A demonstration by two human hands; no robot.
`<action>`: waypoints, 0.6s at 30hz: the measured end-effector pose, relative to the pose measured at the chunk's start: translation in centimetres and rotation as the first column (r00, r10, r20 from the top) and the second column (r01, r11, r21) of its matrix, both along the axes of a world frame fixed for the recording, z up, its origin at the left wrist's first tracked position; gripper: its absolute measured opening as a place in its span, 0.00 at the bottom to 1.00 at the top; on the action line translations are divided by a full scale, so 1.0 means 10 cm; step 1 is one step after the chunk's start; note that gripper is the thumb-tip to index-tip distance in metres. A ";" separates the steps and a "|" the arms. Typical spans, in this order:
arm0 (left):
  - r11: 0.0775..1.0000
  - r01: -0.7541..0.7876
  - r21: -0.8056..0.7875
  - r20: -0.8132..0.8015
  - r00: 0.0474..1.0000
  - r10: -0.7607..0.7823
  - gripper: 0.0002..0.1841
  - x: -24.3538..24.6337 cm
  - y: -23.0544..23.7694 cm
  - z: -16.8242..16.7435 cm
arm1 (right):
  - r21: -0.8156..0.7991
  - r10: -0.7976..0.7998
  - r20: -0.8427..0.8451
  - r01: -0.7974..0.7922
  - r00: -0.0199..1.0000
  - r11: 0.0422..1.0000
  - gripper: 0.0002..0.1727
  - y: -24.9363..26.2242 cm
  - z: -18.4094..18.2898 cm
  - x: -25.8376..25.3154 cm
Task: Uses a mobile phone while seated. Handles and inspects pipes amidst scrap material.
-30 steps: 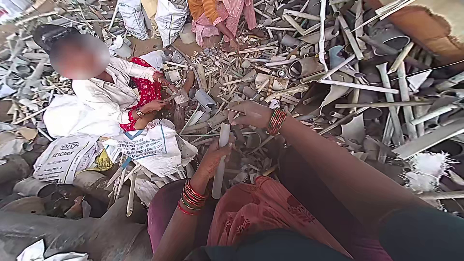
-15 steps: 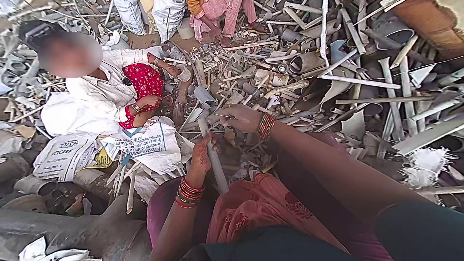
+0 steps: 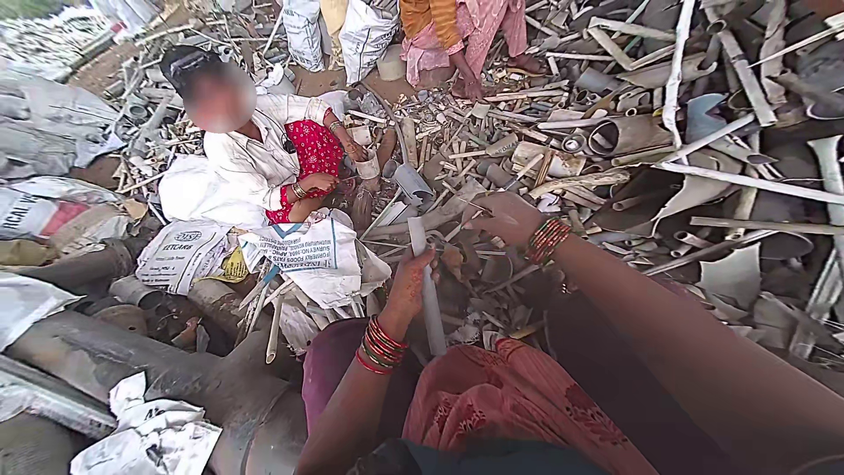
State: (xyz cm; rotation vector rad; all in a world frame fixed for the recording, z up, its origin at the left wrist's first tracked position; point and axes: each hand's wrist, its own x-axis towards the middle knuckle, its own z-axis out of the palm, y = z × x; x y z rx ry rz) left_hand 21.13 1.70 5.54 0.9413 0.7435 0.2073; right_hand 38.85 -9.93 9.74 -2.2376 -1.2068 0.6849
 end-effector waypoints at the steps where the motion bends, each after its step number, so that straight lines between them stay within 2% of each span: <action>1: 1.000 0.003 0.001 0.004 1.000 -0.003 0.03 0.00 0.00 -0.01 | 0.012 -0.005 0.002 0.005 1.000 1.000 0.12 -0.01 0.00 -0.01; 7: 1.000 0.013 0.012 0.011 1.000 -0.013 0.04 -0.01 -0.01 0.00 | 0.036 -0.031 0.039 0.030 0.999 0.999 0.19 -0.03 -0.02 -0.02; 12: 0.999 0.027 0.036 0.024 0.999 -0.028 0.03 -0.01 -0.02 -0.03 | 0.051 -0.109 -0.012 0.110 0.994 0.993 0.10 -0.03 0.02 -0.05; 18: 0.998 0.040 0.041 0.013 0.999 -0.041 0.03 0.00 -0.03 -0.03 | 0.082 -0.102 -0.023 0.104 0.995 0.991 0.13 -0.03 0.00 -0.02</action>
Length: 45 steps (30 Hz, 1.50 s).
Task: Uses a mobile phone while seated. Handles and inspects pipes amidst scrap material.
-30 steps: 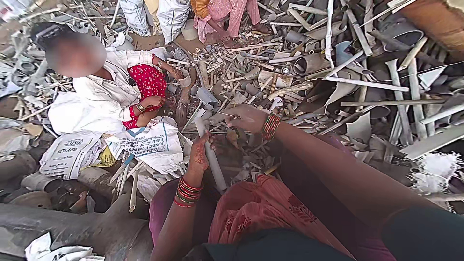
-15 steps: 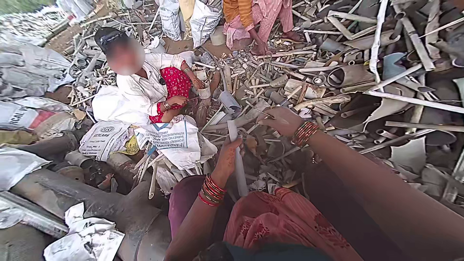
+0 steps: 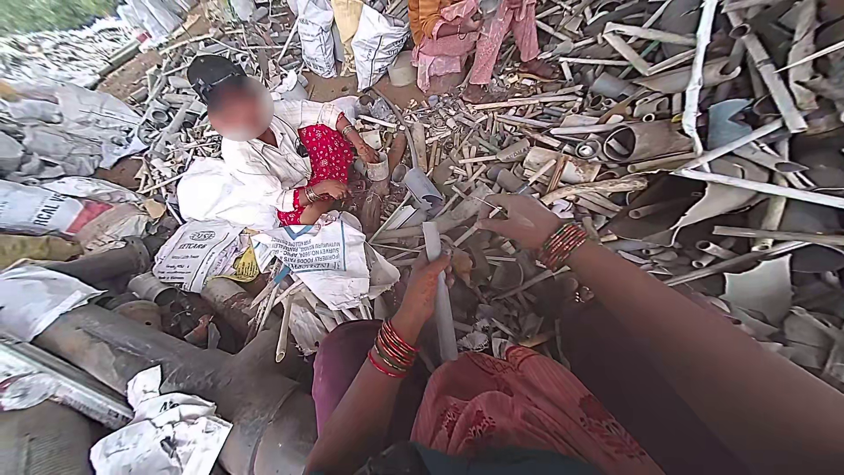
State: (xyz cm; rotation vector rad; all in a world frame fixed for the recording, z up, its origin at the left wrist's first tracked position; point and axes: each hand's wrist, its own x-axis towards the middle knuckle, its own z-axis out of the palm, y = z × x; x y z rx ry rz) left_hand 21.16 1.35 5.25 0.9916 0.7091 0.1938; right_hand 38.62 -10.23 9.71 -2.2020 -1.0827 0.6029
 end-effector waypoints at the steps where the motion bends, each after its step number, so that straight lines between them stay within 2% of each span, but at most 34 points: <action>1: 1.000 0.003 0.000 0.000 1.000 -0.003 0.03 0.00 0.00 0.00 | -0.001 0.001 0.005 -0.001 1.000 1.000 0.12 0.00 -0.01 0.00; 7: 1.000 0.016 0.005 -0.006 1.000 -0.016 0.04 0.00 -0.01 0.01 | 0.060 0.010 0.021 -0.011 1.000 0.998 0.08 0.00 -0.06 0.00; 17: 1.000 0.025 0.011 -0.018 1.000 -0.025 0.04 0.00 -0.01 0.01 | 0.011 0.013 0.003 -0.013 1.000 1.000 0.08 -0.01 -0.01 -0.01; 20: 1.000 0.009 0.013 -0.017 1.000 -0.009 0.06 0.00 -0.02 0.01 | -0.052 -0.037 -0.005 0.036 0.999 0.998 0.10 0.00 0.02 0.01; 23: 1.000 -0.019 -0.009 -0.044 0.999 0.018 0.09 0.01 -0.03 0.01 | -0.014 -0.089 -0.055 0.088 0.995 0.996 0.09 -0.01 -0.02 0.00; 28: 0.999 -0.021 -0.044 -0.076 0.997 0.018 0.12 0.01 -0.03 0.04 | 0.027 -0.065 -0.039 0.066 0.997 0.997 0.08 -0.02 0.00 0.00; 31: 0.999 -0.026 -0.027 -0.074 0.997 0.024 0.13 0.01 -0.05 0.06 | 0.055 -0.093 -0.140 0.102 0.986 0.993 0.10 -0.02 0.05 -0.04; 33: 0.997 -0.062 -0.049 -0.092 0.994 0.057 0.17 0.01 -0.06 0.08 | 0.122 -0.134 -0.351 0.187 0.927 0.975 0.09 -0.02 0.05 -0.05; 34: 0.992 -0.098 -0.079 -0.109 0.990 0.089 0.20 0.01 -0.06 0.09 | 0.167 -0.166 -0.500 0.283 0.850 0.945 0.09 0.00 0.02 -0.07; 36: 0.975 -0.172 -0.141 -0.133 0.979 0.153 0.24 0.02 -0.05 0.10 | 0.136 -0.225 -0.762 0.490 0.607 0.861 0.17 0.03 0.02 -0.05; 38: 0.957 -0.234 -0.172 -0.149 0.967 0.209 0.22 0.02 -0.04 0.10 | 0.062 -0.271 -0.855 0.607 0.442 0.792 0.20 0.05 0.00 0.00; 39: 0.953 -0.251 -0.170 -0.143 0.963 0.229 0.21 0.02 -0.03 0.08 | 0.039 -0.283 -0.873 0.638 0.396 0.769 0.19 0.06 -0.02 0.03; 40: 0.951 -0.263 -0.165 -0.136 0.961 0.243 0.20 0.01 -0.03 0.07 | 0.027 -0.281 -0.885 0.644 0.371 0.765 0.18 0.06 -0.04 0.06; 42: 0.951 -0.269 -0.150 -0.126 0.960 0.251 0.19 0.01 -0.03 0.07 | 0.034 -0.263 -0.886 0.619 0.382 0.784 0.18 0.05 -0.05 0.07; 43: 0.955 -0.263 -0.137 -0.116 0.962 0.248 0.17 0.02 -0.03 0.08 | 0.047 -0.248 -0.877 0.587 0.412 0.808 0.18 0.04 -0.03 0.06; 45: 0.968 -0.225 -0.106 -0.086 0.972 0.217 0.15 0.02 -0.03 0.07 | 0.081 -0.207 -0.819 0.465 0.536 0.882 0.18 0.02 0.01 0.00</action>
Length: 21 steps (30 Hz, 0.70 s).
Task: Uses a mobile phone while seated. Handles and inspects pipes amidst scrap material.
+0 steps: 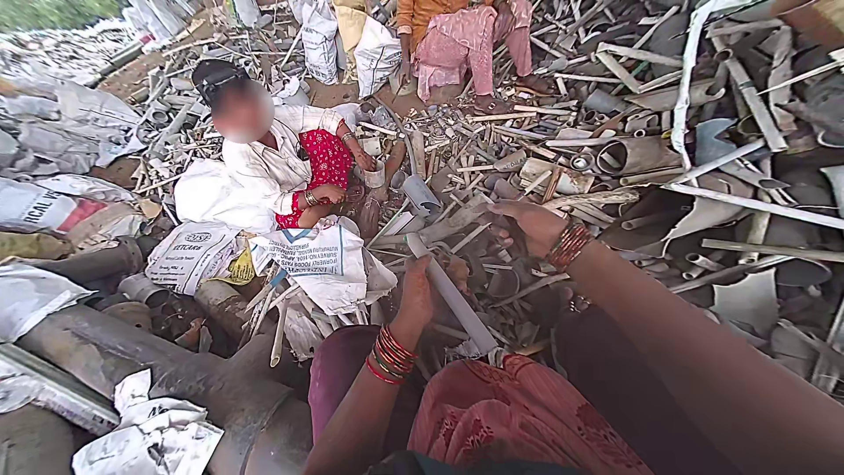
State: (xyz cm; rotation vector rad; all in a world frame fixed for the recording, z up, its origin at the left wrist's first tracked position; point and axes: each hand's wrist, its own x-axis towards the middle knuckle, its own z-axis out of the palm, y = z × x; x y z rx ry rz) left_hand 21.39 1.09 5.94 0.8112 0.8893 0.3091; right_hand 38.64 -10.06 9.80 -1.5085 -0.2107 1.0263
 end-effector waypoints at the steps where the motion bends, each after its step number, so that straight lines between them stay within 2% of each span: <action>1: 1.000 0.020 0.021 0.007 1.000 -0.020 0.16 0.01 0.00 0.00 | -0.030 0.069 0.081 -0.067 0.994 0.997 0.19 -0.01 0.01 -0.03; 3: 0.995 0.050 0.084 0.011 0.999 -0.051 0.20 0.00 -0.02 -0.01 | -0.167 0.247 0.286 -0.205 0.926 0.964 0.19 0.00 0.03 -0.08; 5: 0.984 0.092 0.153 0.012 0.995 -0.095 0.21 -0.01 -0.04 -0.03 | -0.313 0.437 0.459 -0.320 0.774 0.894 0.22 0.01 0.00 -0.10; 8: 0.953 0.159 0.260 0.015 0.986 -0.168 0.23 -0.02 -0.06 -0.06 | -0.361 0.552 0.566 -0.418 0.613 0.834 0.20 0.03 -0.07 -0.12; 11: 0.924 0.197 0.328 0.001 0.978 -0.209 0.25 -0.03 -0.04 -0.07 | -0.321 0.552 0.617 -0.461 0.561 0.827 0.18 0.05 -0.17 -0.14; 14: 0.897 0.212 0.389 -0.012 0.974 -0.225 0.27 -0.03 -0.04 -0.10 | -0.327 0.560 0.632 -0.471 0.535 0.819 0.26 0.07 -0.19 -0.16; 21: 0.825 0.263 0.500 -0.121 0.965 -0.234 0.27 -0.03 -0.04 -0.12 | -0.318 0.574 0.637 -0.503 0.514 0.804 0.34 0.09 -0.18 -0.23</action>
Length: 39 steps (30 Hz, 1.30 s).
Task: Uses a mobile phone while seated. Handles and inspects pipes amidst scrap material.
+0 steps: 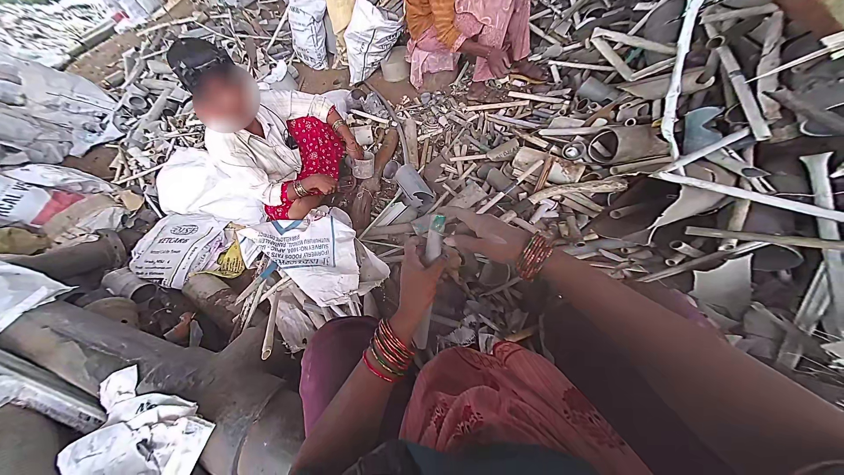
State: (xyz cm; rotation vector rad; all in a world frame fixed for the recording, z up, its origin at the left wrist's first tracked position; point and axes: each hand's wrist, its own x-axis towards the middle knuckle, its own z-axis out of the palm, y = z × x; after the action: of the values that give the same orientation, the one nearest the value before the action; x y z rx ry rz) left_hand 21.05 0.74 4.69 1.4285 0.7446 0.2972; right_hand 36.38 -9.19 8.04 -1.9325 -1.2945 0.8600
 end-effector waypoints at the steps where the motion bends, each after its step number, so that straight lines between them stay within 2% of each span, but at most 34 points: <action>1: 1.000 0.003 0.012 -0.010 1.000 -0.003 0.26 0.00 -0.01 0.00 | -0.013 0.001 -0.002 -0.001 1.000 1.000 0.34 0.00 0.01 -0.01; 9: 0.980 0.058 0.190 -0.138 0.990 -0.031 0.28 -0.01 -0.02 -0.03 | -0.077 -0.020 0.020 0.022 1.000 0.997 0.35 0.03 0.02 -0.06; 14: 0.998 0.038 0.043 0.005 0.999 -0.038 0.20 -0.02 -0.05 0.01 | 0.000 -0.045 0.058 0.045 0.997 0.999 0.32 0.00 -0.03 -0.02; 17: 0.998 0.070 0.003 0.004 0.998 -0.070 0.16 -0.02 -0.03 0.02 | 0.025 -0.045 0.070 0.044 0.997 0.999 0.31 -0.01 -0.05 -0.01; 21: 0.997 0.080 -0.017 -0.015 0.997 -0.081 0.18 -0.03 -0.02 0.06 | 0.005 -0.051 0.107 0.050 0.993 0.999 0.29 0.00 -0.03 -0.03; 24: 0.995 0.072 -0.069 0.019 0.997 -0.071 0.15 -0.03 -0.04 0.10 | 0.010 -0.054 0.158 0.053 0.986 0.999 0.28 0.02 -0.05 -0.05; 33: 0.998 0.030 -0.058 0.077 0.997 -0.025 0.13 -0.04 -0.07 0.13 | 0.058 -0.114 0.206 0.104 0.972 0.993 0.28 0.07 -0.03 -0.17; 39: 1.000 0.001 0.002 0.043 0.999 -0.001 0.14 -0.03 -0.07 0.12 | 0.054 -0.129 0.239 0.120 0.962 0.991 0.28 0.10 0.02 -0.23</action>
State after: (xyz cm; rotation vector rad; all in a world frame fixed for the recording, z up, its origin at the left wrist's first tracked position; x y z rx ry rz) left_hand 20.72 0.08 5.90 1.4198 0.7087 0.3265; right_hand 34.08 -8.20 8.20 -2.1125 -1.2991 0.5448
